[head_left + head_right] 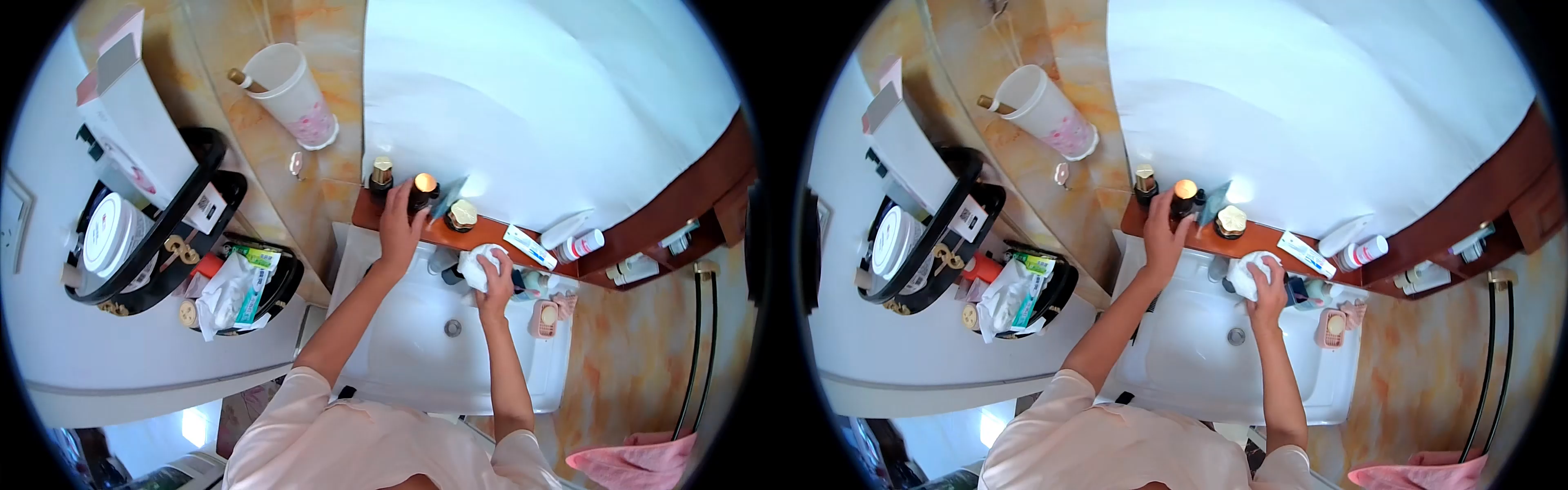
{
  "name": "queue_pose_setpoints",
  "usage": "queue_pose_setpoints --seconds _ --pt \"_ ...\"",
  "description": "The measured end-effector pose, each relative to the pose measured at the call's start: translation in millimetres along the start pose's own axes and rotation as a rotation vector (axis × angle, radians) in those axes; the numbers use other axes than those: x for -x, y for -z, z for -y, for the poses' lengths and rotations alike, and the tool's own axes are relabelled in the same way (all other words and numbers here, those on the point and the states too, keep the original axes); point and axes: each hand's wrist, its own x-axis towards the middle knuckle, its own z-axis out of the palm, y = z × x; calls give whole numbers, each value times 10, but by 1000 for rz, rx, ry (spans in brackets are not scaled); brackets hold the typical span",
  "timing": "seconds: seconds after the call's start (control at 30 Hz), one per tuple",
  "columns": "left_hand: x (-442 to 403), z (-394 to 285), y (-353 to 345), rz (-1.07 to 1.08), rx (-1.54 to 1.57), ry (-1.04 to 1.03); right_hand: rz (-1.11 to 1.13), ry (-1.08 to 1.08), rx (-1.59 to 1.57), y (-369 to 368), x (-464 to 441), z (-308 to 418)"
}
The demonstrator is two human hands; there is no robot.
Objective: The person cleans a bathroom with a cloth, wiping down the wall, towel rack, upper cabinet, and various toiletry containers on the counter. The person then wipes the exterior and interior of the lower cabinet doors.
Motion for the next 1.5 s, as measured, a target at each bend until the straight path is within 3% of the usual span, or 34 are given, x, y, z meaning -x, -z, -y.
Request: queue_pose_setpoints --seconds 0.23,0.33,0.5,0.57,0.8,0.9,1.03,1.2,1.3,1.37,1.43,1.5 --pt "96 1 105 -48 -26 -18 -35 -56 -15 -51 -1 158" --pt "365 5 422 -79 -40 -42 59 84 -35 -280 -49 366" --pt "982 212 906 -204 112 218 108 207 -173 -788 -209 823" --pt "1122 234 995 -256 233 294 246 225 -242 -871 -353 1129" --pt "1211 370 1136 -324 273 257 402 300 -295 -1353 -646 1800" --pt "1213 343 1163 -304 380 346 408 225 -329 -1219 -604 1833" --pt "1207 151 1013 -179 714 515 333 -34 -544 -1005 -455 1689" --pt "1076 -340 1020 -94 774 453 150 -705 -1060 -829 -157 1507" --pt "1142 -152 1012 -134 770 335 38 -996 -1248 -664 -95 1492" --pt "1043 -191 1095 -143 799 512 24 -1118 -1291 -491 -109 1454" --pt "946 -204 1126 -98 825 630 19 -1046 -1189 -393 -84 1397" --pt "865 -170 1091 -68 815 579 24 -878 -1009 -324 -9 1238"
